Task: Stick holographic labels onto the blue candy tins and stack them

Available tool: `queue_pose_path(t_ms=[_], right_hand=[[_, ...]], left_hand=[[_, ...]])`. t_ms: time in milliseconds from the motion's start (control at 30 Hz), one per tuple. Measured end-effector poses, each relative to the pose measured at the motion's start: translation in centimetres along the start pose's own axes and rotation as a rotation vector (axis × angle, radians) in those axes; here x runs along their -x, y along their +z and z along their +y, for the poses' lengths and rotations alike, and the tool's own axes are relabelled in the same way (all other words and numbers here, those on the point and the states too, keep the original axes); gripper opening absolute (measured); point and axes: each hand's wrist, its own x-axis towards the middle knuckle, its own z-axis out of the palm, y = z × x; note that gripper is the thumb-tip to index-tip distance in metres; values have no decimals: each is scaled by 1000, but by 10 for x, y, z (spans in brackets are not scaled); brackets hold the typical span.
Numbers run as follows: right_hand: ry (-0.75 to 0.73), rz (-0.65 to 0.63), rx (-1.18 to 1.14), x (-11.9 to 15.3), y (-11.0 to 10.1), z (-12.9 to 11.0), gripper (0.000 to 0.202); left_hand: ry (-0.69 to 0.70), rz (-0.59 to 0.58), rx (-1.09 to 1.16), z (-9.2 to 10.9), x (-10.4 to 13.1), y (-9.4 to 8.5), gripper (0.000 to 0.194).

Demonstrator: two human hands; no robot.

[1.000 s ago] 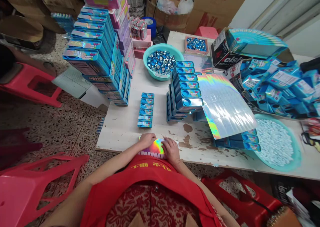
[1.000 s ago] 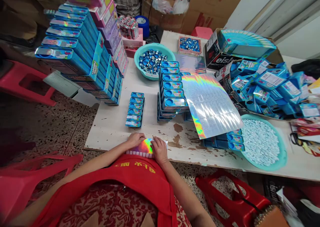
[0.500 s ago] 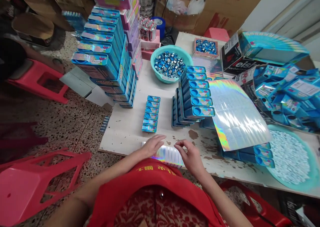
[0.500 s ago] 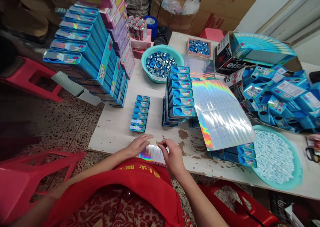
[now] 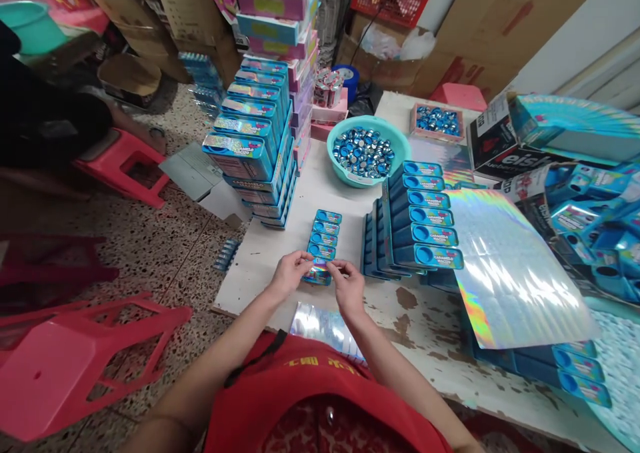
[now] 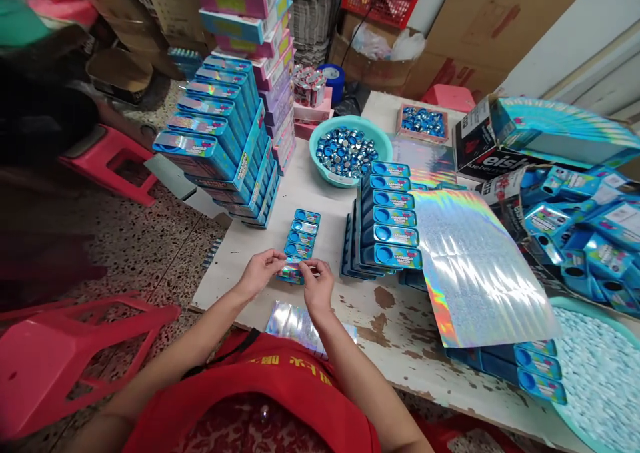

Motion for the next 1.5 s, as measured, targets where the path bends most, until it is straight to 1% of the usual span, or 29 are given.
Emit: queue_pose_path(t_ms=[100,167,233,400,500,567,633,700,767,800,833,867,900,933,967,1000,1033,1067,1133,1167,1200,1233,1267,1300,1333,1400,1467,1500], right_hand=[[-77,117,140,-16,23,12,30],[-89,190,229,-25,34,17,28],[-71,232,264,-31,43,22,27],[-9,249,237,-35,51,27,24],[-19,251,232,-37,52,32,20],[-13,257,248,-40,51,36,17],[-14,281,296,-43,49,42,17],[-35,297,332,-45,46,46,21],[-32,269,307,-45,42,48,22],[-9,249,283,-44,41,47,24],[24,232,262,-44,40,45,28],[59,218,250,-45,39,42,33],[91,206,252,-45,39,38,38],[123,194,265,-47,38,33,42],[157,173,275,-49,36,29,43],[191,144,269,-50,33,26,42],[216,112,247,-50,27,24,39],[219,82,215,-47,19,24,37],[147,33,180,-32,-5,31,31],[75,12,206,-19,-19,38,28],[0,-17,276,-4,-33,46,26],[-61,-60,381,12,-47,56,23],[-110,-119,511,28,-60,66,22],[-135,-186,645,42,-70,76,22],[-150,-255,770,54,-78,85,23],[-148,-369,939,70,-85,97,26],[-138,-415,968,75,-86,102,24],[-142,-415,949,75,-85,102,21]], left_hand=[[103,58,-265,-1,-22,-12,13],[164,63,-423,0,-35,-17,13],[195,48,-521,-1,-44,-19,15],[209,-5,-599,-10,-56,-19,15],[165,-11,-598,-16,-61,-16,15],[118,-4,-556,-21,-64,-11,13],[65,20,-509,-26,-65,-6,14],[-5,48,-504,-32,-66,-2,22],[-62,103,-521,-39,-64,1,32],[-63,140,-525,-41,-62,1,35],[-32,167,-524,-44,-60,1,37],[26,170,-523,-45,-57,0,40],[96,140,-533,-47,-55,-1,43],[155,81,-560,-48,-52,-4,46],[184,11,-607,-49,-48,-7,49],[174,-38,-672,-50,-44,-12,51],[136,-43,-749,-52,-39,-17,52],[87,-15,-824,-55,-32,-23,50],[12,41,-916,-61,-13,-31,41],[-1,8,-921,-64,-2,-32,37],[3,-89,-906,-68,10,-29,33],[26,-229,-880,-70,21,-22,29],[76,-370,-854,-72,30,-12,27],[143,-482,-844,-72,38,0,25],[201,-559,-858,-72,42,14,25],[263,-629,-936,-69,43,42,29],[250,-653,-1011,-68,37,61,25],[238,-659,-1025,-69,33,67,21]])
